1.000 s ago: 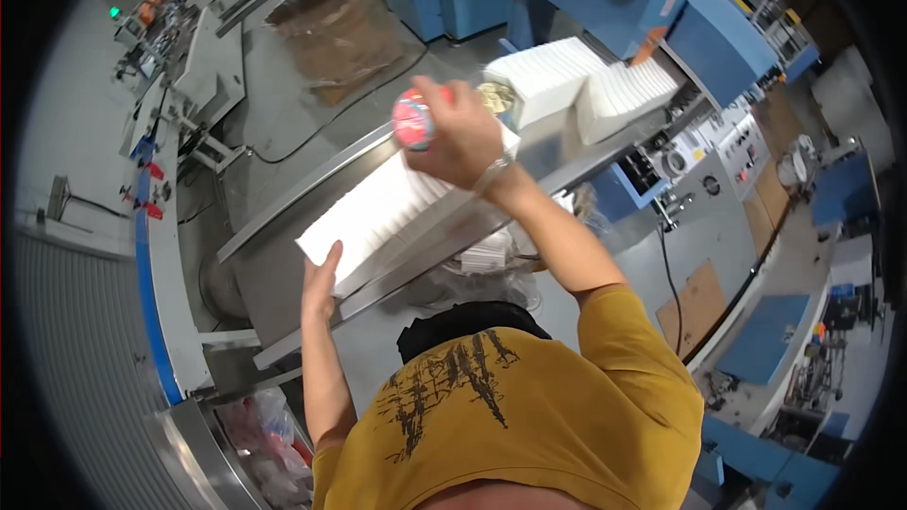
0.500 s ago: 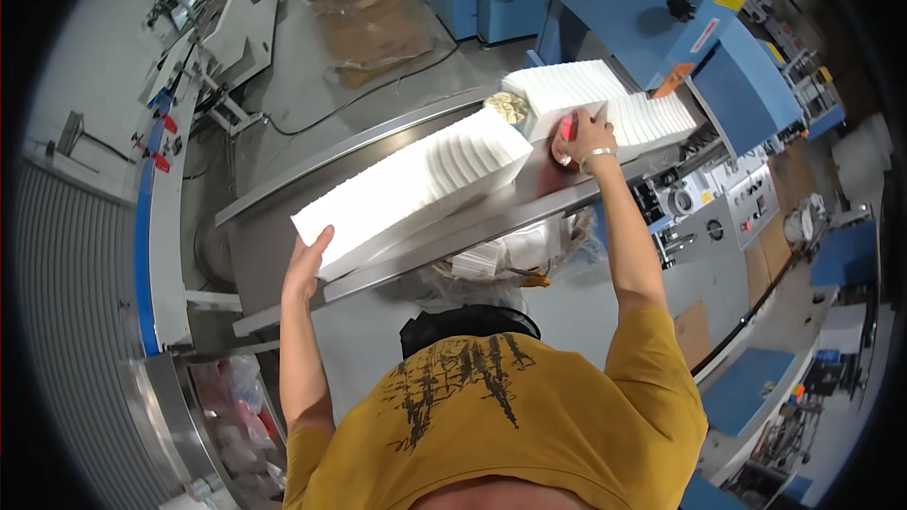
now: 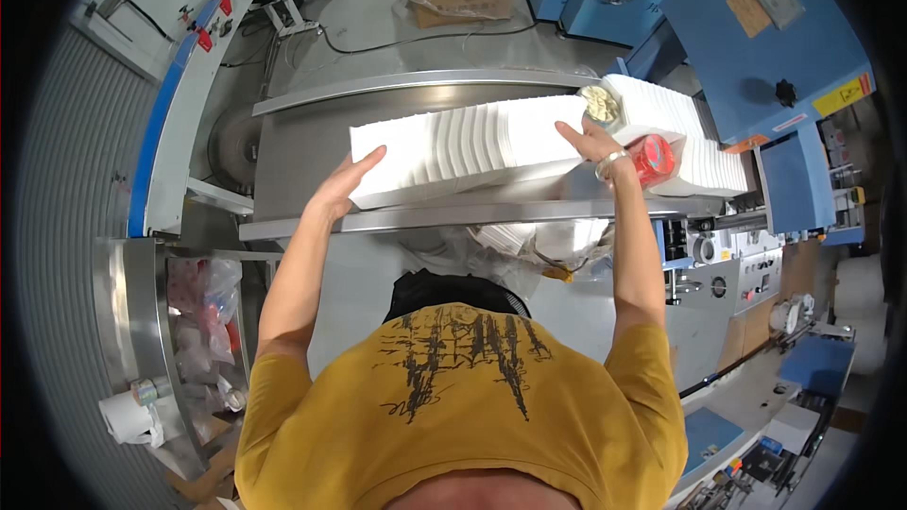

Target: Organizing and aligning stacks of paper from a conveyor belt in a paper mill.

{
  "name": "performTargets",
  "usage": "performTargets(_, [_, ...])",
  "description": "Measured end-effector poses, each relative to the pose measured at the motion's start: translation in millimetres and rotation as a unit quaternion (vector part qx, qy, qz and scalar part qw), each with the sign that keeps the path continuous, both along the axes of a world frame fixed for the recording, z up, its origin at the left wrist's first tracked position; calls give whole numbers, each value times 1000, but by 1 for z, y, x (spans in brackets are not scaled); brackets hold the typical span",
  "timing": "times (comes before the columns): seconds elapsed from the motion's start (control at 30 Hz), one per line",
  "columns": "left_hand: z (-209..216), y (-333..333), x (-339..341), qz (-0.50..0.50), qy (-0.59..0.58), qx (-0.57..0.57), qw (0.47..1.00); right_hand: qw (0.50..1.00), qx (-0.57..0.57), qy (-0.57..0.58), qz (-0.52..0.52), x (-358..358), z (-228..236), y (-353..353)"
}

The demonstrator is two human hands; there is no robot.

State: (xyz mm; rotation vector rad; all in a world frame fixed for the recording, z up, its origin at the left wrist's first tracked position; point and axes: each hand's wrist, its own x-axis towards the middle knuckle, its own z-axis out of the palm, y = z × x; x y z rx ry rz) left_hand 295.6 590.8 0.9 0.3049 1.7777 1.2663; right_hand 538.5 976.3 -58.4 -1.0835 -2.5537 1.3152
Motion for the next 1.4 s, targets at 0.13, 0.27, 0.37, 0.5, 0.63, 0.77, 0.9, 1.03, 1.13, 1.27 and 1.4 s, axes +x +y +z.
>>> performTargets(0.13, [-5,-26,-21,-14,15,-28,999,992,-24,-118,30,-19,75,-89])
performTargets(0.27, [-6,-72,-63,-34,-2,-54,998,959,-275,-39,-50,-17,44,-103])
performTargets(0.37, [10,-89,-70,3,-12,-82,997,940,-326,34,-97,-20,18,-105])
performTargets(0.5, [15,-73,-60,-27,12,-36,999,971,-234,36,-36,-58,35,-153])
performTargets(0.63, [-13,-66,-59,-22,0,96,995,961,-247,108,-65,-66,31,-183])
performTargets(0.77, [-23,-91,-58,31,9,143,989,961,-223,137,-86,-69,48,-211])
performTargets(0.9, [6,-121,-61,95,199,190,957,951,-207,220,-62,-90,76,-229])
performTargets(1.03, [39,-188,-68,160,197,257,932,947,-153,276,64,-137,117,-260])
performTargets(1.13, [48,-268,-80,212,238,325,890,913,-180,305,200,-203,141,-316])
performTargets(1.27, [42,-404,-79,345,175,305,870,892,-208,267,301,-297,154,-441])
performTargets(1.4, [35,-547,-88,467,222,188,835,859,-254,191,402,-395,138,-587])
